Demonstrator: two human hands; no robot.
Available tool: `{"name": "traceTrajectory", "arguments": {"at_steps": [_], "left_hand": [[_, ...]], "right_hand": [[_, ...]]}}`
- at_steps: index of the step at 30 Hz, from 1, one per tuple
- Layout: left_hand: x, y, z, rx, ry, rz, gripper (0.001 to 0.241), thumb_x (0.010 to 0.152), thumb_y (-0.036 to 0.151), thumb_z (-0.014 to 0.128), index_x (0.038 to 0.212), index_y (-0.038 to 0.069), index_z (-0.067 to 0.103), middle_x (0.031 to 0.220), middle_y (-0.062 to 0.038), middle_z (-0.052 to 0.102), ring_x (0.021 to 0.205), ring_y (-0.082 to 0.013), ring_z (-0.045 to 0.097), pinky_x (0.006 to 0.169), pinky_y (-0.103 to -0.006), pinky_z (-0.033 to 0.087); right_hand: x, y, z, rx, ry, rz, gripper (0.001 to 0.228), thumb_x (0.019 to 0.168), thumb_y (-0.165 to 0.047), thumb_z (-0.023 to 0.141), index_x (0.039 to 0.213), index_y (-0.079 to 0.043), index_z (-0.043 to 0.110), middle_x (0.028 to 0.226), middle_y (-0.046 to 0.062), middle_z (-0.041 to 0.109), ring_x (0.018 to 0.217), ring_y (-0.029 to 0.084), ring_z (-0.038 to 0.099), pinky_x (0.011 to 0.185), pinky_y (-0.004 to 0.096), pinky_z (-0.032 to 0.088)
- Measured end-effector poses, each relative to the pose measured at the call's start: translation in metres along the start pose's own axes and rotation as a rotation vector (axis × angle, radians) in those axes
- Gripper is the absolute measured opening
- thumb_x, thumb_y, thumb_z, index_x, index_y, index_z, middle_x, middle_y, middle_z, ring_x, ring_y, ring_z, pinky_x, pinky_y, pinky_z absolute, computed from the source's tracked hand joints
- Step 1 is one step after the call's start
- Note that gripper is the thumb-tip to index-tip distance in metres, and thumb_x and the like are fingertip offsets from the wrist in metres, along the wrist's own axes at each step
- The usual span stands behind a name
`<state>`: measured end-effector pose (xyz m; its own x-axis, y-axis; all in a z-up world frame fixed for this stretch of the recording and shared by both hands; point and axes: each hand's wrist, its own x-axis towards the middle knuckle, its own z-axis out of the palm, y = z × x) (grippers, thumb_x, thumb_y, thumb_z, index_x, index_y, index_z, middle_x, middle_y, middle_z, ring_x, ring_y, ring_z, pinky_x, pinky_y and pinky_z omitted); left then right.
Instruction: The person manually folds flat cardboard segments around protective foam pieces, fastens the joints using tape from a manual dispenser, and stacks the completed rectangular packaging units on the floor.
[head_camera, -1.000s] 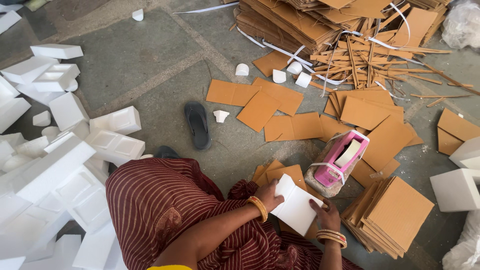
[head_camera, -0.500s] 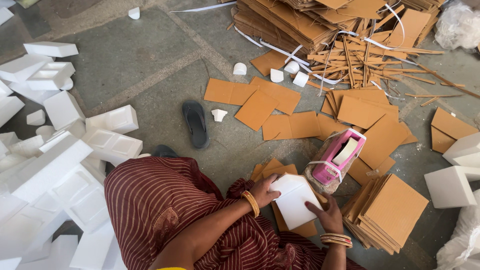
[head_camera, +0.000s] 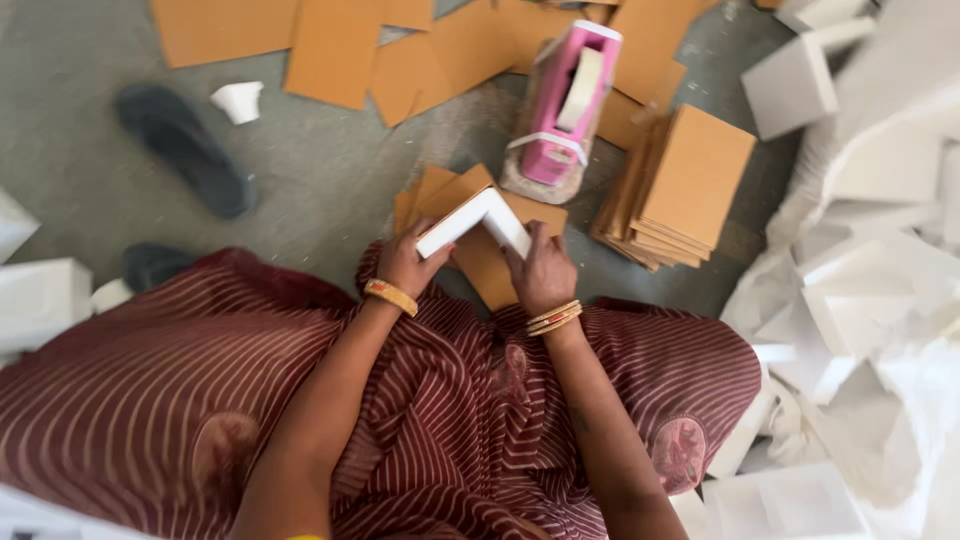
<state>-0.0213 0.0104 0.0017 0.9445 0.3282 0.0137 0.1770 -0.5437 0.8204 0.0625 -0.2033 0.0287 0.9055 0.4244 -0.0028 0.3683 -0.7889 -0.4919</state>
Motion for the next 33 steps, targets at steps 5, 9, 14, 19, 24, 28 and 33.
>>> {"name": "traceTrajectory", "arguments": {"at_steps": [5,9,14,19,24,28,33], "left_hand": [[-0.002,-0.006,-0.004,0.026,-0.063,-0.107,0.046,0.087,0.033,0.078,0.125,0.011,0.065,0.105,-0.016,0.077,0.094,-0.0321,0.076,0.080,-0.0436,0.060],[-0.002,0.006,-0.016,0.148,-0.131,0.055,0.071,0.085,0.027,0.079,0.146,0.017,0.045,0.124,-0.020,0.070,0.105,-0.0412,0.070,0.086,-0.0504,0.056],[0.007,0.033,-0.040,0.171,-0.271,0.085,0.098,0.076,0.026,0.083,0.156,0.026,0.027,0.131,-0.023,0.064,0.102,-0.0450,0.068,0.085,-0.0530,0.054],[0.014,0.044,-0.045,0.330,-0.375,0.004,0.090,0.081,0.025,0.079,0.158,0.027,0.033,0.122,-0.020,0.070,0.097,-0.0431,0.071,0.083,-0.0521,0.055],[0.011,0.048,-0.029,0.098,-0.046,0.137,0.048,0.086,0.030,0.081,0.126,0.009,0.064,0.111,-0.018,0.073,0.096,-0.0373,0.074,0.080,-0.0467,0.058],[0.007,0.060,-0.023,0.161,0.214,0.400,0.040,0.094,0.028,0.079,0.122,0.004,0.064,0.116,-0.016,0.068,0.107,-0.0372,0.065,0.090,-0.0469,0.053],[0.029,0.073,0.006,0.499,0.111,0.422,0.044,0.093,0.035,0.074,0.125,0.009,0.060,0.111,-0.013,0.063,0.104,-0.0334,0.060,0.091,-0.0486,0.045]], "right_hand": [[-0.002,-0.001,0.004,-0.032,-0.003,-0.023,0.048,0.094,-0.035,0.070,0.128,-0.005,0.055,0.106,0.016,0.073,0.104,0.038,0.065,0.078,0.050,0.056],[-0.003,-0.003,-0.001,-0.016,0.027,-0.009,0.048,0.092,-0.036,0.071,0.127,-0.006,0.056,0.110,0.014,0.072,0.101,0.038,0.064,0.080,0.049,0.056],[-0.002,0.000,-0.007,-0.025,0.024,0.004,0.047,0.091,-0.036,0.072,0.126,-0.007,0.058,0.109,0.013,0.073,0.100,0.036,0.065,0.079,0.048,0.056],[-0.003,-0.004,-0.007,0.007,0.051,-0.001,0.047,0.091,-0.038,0.073,0.126,-0.009,0.061,0.105,0.013,0.074,0.098,0.034,0.067,0.079,0.046,0.057],[0.004,0.009,-0.005,0.116,0.139,0.011,0.048,0.089,-0.039,0.075,0.123,-0.007,0.064,0.096,0.014,0.075,0.093,0.033,0.069,0.077,0.045,0.056],[0.002,0.026,0.011,0.503,0.091,0.208,0.051,0.087,-0.042,0.077,0.118,-0.003,0.066,0.095,0.020,0.074,0.084,0.034,0.071,0.073,0.045,0.056],[0.000,0.032,0.045,0.814,-0.254,0.516,0.057,0.082,-0.048,0.071,0.118,-0.004,0.063,0.096,0.015,0.075,0.084,0.033,0.075,0.070,0.046,0.062]]}}
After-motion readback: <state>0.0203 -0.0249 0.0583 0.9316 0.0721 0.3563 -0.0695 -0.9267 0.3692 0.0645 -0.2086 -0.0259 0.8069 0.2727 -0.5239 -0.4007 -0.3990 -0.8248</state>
